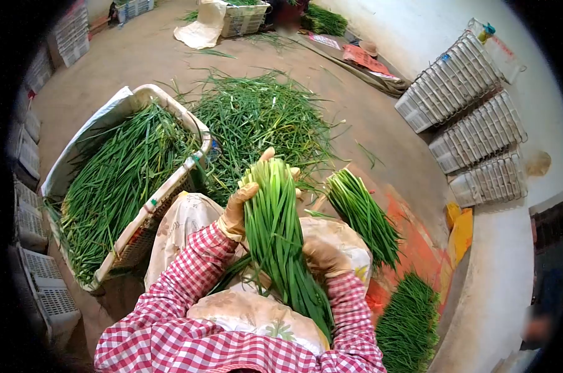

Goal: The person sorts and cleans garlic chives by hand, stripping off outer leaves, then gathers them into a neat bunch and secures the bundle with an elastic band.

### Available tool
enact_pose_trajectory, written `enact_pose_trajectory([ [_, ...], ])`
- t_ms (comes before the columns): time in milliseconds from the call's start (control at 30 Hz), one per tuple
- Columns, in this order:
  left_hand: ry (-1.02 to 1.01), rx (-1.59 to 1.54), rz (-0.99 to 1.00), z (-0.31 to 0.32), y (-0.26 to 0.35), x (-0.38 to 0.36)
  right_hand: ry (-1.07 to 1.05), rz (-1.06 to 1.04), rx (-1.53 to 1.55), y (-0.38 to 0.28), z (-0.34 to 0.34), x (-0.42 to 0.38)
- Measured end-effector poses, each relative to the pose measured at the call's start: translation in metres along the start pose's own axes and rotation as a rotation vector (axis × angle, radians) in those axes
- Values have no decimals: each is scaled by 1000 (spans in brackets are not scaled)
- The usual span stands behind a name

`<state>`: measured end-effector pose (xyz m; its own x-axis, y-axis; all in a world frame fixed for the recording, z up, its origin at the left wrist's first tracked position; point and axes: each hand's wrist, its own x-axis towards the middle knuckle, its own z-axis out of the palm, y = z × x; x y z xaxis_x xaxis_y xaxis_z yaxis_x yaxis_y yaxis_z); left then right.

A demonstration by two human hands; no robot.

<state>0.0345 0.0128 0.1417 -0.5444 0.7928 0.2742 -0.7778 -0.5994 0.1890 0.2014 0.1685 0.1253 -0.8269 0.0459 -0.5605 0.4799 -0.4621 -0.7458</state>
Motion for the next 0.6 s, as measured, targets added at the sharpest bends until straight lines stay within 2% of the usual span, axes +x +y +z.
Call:
enact_pose_trajectory([
  [67,-3,248,-3,-1,2,6,-144,-236,-106,-34,11,0],
  [100,8,317,11,5,1,8,-236,-490,-274,-45,19,-11],
  [133,9,334,-10,9,-1,13,-115,-294,-355,-63,36,-17],
  [200,-72,555,-68,14,-2,22,233,-808,-1297,-58,54,-22],
  [233,-116,670,-89,21,0,26,237,-790,-1263,-52,40,-13],
  [267,-114,630,-88,28,-6,27,256,-1175,-1495,-44,19,4],
  [367,-111,590,-176,41,-10,27,29,-866,-908,-50,24,9],
  [433,-98,607,-218,52,-9,29,-74,-859,-693,-47,18,22],
  [567,-154,841,-142,80,-9,41,-106,-716,-771,-78,18,0],
  [600,-109,923,-145,91,-4,49,-103,-798,-748,-87,23,-9],
])
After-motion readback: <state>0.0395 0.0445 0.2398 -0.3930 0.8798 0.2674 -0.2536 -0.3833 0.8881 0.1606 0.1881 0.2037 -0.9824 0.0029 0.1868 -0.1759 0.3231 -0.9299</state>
